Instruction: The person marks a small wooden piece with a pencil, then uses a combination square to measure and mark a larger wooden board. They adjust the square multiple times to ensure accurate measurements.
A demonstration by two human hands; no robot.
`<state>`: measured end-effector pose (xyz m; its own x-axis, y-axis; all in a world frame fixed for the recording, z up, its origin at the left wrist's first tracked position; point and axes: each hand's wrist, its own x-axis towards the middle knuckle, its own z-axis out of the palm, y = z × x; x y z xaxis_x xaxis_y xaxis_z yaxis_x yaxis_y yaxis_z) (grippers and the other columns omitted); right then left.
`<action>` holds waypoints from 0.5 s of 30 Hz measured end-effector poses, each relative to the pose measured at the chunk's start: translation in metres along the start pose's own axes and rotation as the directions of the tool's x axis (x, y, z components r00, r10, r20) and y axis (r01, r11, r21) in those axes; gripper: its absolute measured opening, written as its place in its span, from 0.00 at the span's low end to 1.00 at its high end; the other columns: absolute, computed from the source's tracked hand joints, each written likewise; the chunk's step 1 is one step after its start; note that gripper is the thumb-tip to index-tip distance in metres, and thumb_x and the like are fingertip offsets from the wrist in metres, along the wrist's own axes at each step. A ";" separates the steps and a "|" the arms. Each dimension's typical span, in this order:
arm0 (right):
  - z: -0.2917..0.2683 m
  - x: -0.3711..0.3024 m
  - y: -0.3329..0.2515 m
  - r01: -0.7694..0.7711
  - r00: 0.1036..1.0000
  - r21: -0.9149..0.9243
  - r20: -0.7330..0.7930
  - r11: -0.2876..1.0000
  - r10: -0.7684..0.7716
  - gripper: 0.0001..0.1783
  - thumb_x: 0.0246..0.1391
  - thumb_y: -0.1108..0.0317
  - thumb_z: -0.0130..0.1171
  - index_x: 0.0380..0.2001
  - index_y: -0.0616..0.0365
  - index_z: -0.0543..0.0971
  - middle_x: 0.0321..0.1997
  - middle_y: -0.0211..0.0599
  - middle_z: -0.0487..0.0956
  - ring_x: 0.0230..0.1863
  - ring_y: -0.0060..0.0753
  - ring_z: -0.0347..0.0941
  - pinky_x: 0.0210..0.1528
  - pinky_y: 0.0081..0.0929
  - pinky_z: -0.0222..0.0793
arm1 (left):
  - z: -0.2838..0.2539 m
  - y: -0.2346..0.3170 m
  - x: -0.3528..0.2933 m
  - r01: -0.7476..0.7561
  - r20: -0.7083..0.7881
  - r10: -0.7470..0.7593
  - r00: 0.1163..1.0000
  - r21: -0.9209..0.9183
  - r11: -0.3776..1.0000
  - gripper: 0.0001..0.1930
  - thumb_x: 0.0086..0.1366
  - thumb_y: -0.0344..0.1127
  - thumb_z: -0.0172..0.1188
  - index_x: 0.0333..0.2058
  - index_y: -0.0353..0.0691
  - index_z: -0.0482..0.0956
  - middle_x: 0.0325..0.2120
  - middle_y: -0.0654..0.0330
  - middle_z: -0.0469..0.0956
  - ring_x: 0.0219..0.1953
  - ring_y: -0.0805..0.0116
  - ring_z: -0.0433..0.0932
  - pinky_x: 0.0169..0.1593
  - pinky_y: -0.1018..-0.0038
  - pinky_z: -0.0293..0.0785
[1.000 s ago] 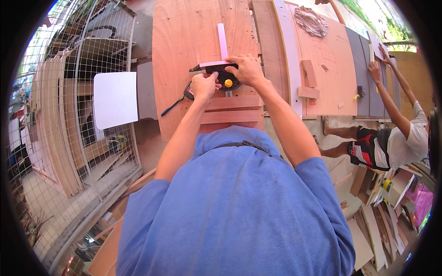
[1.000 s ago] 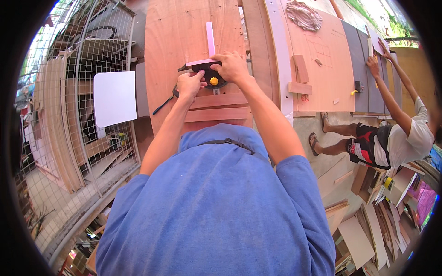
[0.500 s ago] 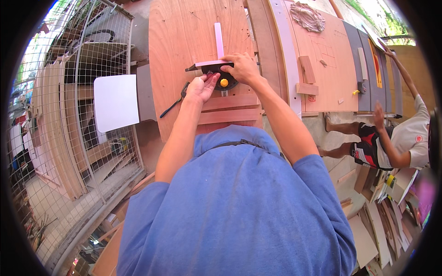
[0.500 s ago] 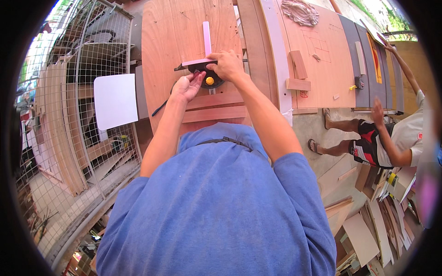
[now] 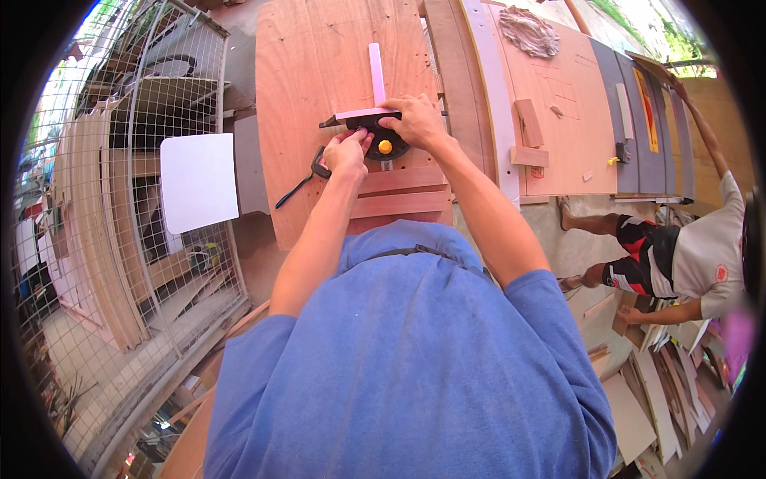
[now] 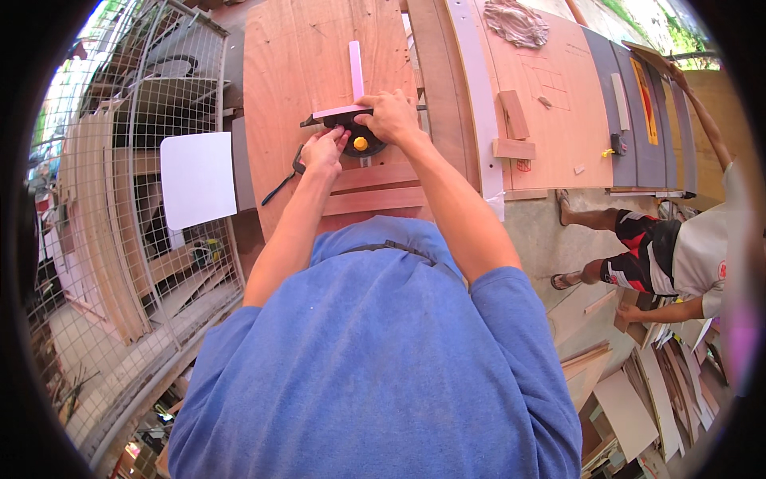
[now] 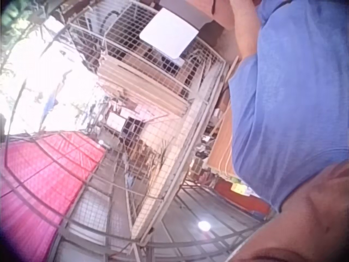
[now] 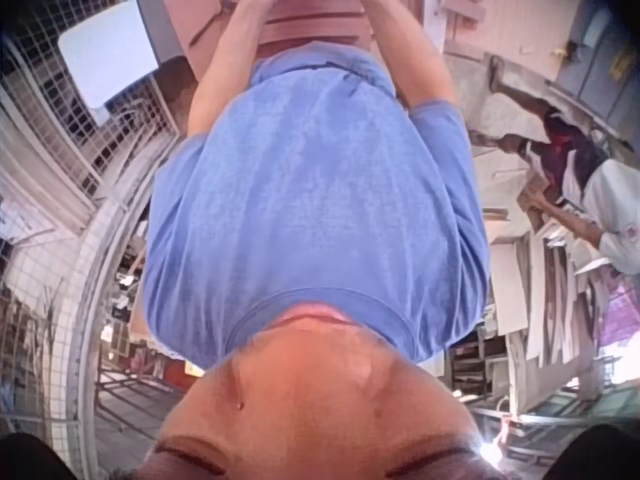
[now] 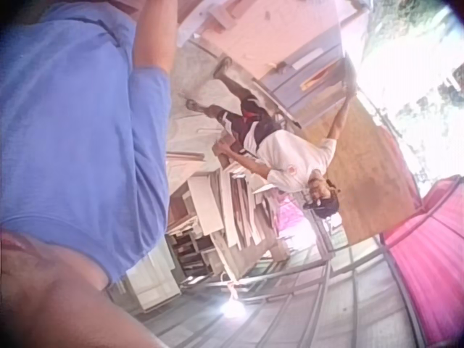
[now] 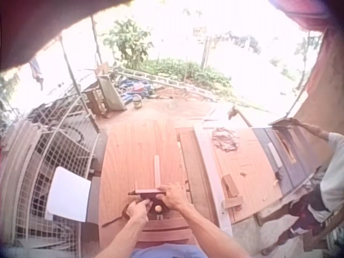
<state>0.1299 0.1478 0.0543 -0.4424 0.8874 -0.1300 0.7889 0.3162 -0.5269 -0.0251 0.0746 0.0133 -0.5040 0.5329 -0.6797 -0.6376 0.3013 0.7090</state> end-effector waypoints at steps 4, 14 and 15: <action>0.000 0.000 -0.001 -0.006 1.000 -0.006 -0.002 1.000 0.006 0.23 0.59 0.45 0.70 0.57 0.33 0.87 0.55 0.35 0.87 0.61 0.53 0.77 0.66 0.57 0.65 | 0.001 0.000 -0.007 -0.128 0.032 0.124 0.992 0.141 0.982 0.08 0.65 0.17 0.67 0.41 0.27 0.77 0.38 0.52 0.83 0.37 0.61 0.87 0.39 0.75 0.89; 0.003 0.001 0.001 0.008 1.000 0.000 -0.013 1.000 -0.008 0.23 0.59 0.45 0.70 0.57 0.32 0.87 0.55 0.35 0.87 0.60 0.54 0.77 0.65 0.58 0.66 | -0.001 -0.004 -0.007 -0.199 0.039 0.196 0.980 0.224 0.954 0.07 0.65 0.21 0.67 0.41 0.27 0.82 0.36 0.53 0.85 0.38 0.65 0.87 0.42 0.74 0.85; 0.002 0.001 0.001 0.005 1.000 0.000 -0.013 1.000 -0.005 0.23 0.59 0.46 0.70 0.57 0.32 0.87 0.55 0.35 0.87 0.60 0.54 0.77 0.65 0.57 0.65 | -0.001 -0.004 -0.006 -0.203 0.048 0.198 0.979 0.229 0.952 0.07 0.66 0.21 0.67 0.42 0.27 0.81 0.37 0.53 0.85 0.38 0.64 0.87 0.42 0.75 0.85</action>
<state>0.1291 0.1478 0.0520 -0.4410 0.8899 -0.1164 0.7865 0.3207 -0.5278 -0.0202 0.0692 0.0139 -0.5915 0.6192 -0.5164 -0.3711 0.3595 0.8562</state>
